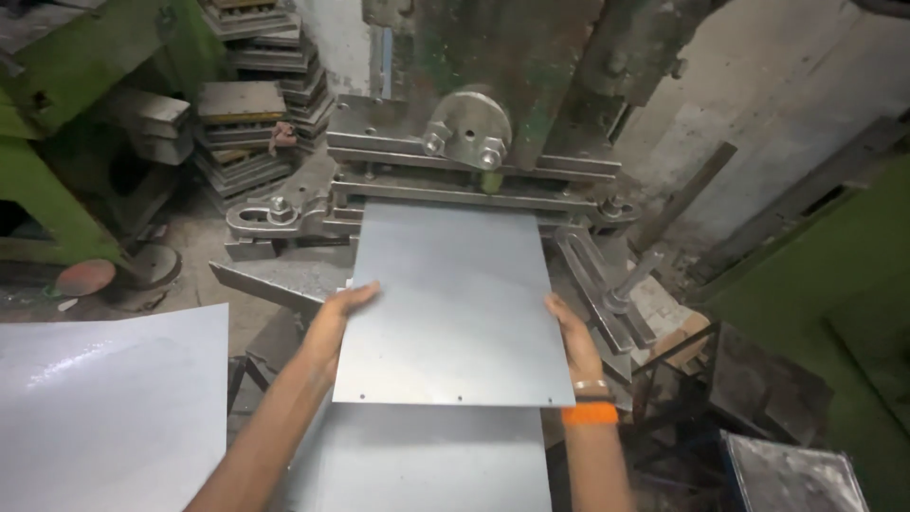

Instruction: Placing metal sheets into an industrial press to punch holes and stacking the finished pieces.

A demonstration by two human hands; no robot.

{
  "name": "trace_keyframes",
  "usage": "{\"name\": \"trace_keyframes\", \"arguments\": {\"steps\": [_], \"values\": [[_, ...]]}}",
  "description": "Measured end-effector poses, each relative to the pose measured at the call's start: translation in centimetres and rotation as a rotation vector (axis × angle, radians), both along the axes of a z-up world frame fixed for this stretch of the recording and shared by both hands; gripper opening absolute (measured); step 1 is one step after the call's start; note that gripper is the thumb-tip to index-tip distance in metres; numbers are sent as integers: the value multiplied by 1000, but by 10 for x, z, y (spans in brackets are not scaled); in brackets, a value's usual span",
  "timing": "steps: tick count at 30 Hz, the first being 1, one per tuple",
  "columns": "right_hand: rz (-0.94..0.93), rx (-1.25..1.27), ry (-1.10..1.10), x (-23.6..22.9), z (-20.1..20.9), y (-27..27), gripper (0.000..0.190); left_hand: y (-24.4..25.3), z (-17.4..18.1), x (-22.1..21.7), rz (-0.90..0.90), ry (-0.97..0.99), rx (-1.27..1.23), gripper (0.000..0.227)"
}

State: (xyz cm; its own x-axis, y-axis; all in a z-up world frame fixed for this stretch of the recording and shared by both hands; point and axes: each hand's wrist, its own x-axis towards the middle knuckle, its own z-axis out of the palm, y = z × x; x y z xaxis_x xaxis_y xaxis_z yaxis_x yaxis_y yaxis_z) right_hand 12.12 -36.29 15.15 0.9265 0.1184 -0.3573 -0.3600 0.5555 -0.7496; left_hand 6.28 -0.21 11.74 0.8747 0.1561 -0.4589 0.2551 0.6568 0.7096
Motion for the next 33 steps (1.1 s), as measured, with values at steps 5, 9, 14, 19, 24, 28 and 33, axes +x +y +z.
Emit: {"name": "trace_keyframes", "arguments": {"steps": [5,9,14,19,24,28,33], "values": [[8,55,44,67,-41,-20,23,-10,44,6,-27,-23,179,58],[50,-525,-513,59,-68,-36,47,-20,47,10,-19,-28,284,56],[-21,-101,8,141,-112,-84,37,-36,59,7,33,-50,268,51],[-9,-33,57,124,-107,-67,39,-39,64,2,56,-33,305,50],[-15,2,110,107,-106,-58,42,-44,76,-6,75,-35,318,48],[3,-25,136,113,-101,-64,45,-46,76,-8,109,-51,303,43],[-70,-164,30,94,-78,-57,30,-50,78,-12,104,-77,352,43]]}}
